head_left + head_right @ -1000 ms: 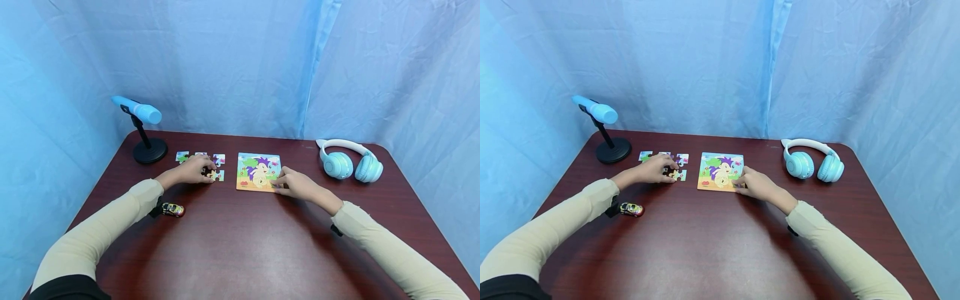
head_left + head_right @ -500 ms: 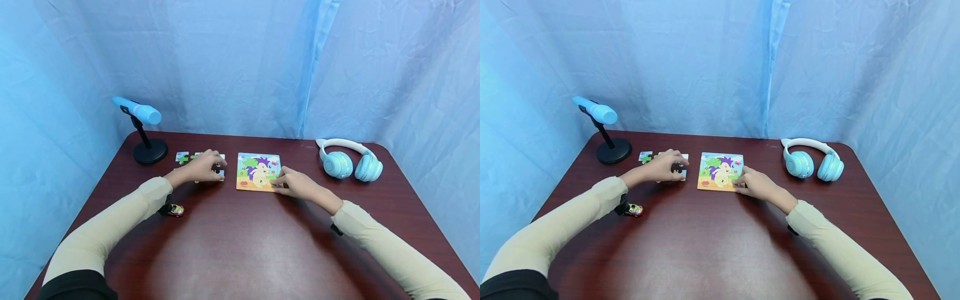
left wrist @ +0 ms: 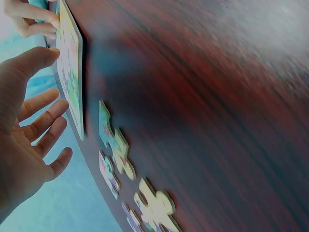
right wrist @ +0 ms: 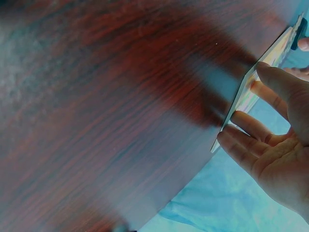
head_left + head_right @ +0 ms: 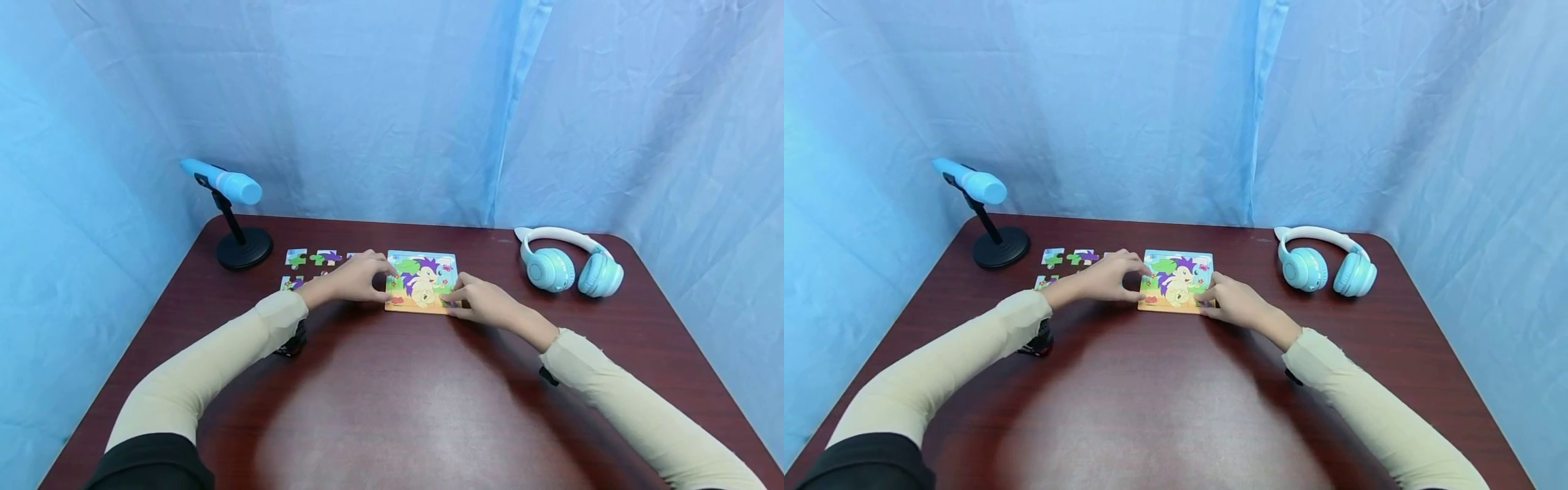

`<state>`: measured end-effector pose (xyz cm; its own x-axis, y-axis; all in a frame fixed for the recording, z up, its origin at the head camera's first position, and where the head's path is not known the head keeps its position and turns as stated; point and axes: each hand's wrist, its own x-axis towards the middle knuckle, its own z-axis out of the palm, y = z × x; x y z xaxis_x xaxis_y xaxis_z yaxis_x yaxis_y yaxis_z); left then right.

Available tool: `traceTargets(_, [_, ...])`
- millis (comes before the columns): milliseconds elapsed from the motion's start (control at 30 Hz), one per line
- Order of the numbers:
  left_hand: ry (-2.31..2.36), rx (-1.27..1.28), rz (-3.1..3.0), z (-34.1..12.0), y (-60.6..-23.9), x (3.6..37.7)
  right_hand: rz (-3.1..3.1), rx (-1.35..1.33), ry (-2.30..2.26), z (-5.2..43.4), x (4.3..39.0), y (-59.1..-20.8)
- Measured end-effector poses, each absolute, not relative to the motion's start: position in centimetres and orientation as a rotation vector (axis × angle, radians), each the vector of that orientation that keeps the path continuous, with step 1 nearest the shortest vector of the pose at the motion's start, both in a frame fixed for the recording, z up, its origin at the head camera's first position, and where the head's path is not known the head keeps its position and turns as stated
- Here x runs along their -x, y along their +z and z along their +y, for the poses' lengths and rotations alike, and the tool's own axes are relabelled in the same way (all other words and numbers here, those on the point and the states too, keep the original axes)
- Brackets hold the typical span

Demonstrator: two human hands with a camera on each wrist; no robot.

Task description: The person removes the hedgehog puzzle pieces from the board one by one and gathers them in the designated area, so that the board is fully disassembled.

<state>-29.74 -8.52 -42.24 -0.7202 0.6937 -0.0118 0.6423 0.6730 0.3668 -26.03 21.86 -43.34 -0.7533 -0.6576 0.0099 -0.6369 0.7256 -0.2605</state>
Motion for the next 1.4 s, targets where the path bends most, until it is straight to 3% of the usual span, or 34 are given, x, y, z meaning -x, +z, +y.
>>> traceTargets(667, [0.47,-1.186,2.658,-6.9,-42.3,29.3,2.848,1.09,-0.384,21.8,26.1,-43.4])
traceTargets(1400, [0.522,-1.02,2.625,-6.3,-42.5,29.4,2.839,1.098,-0.377,22.0,26.3,-43.6])
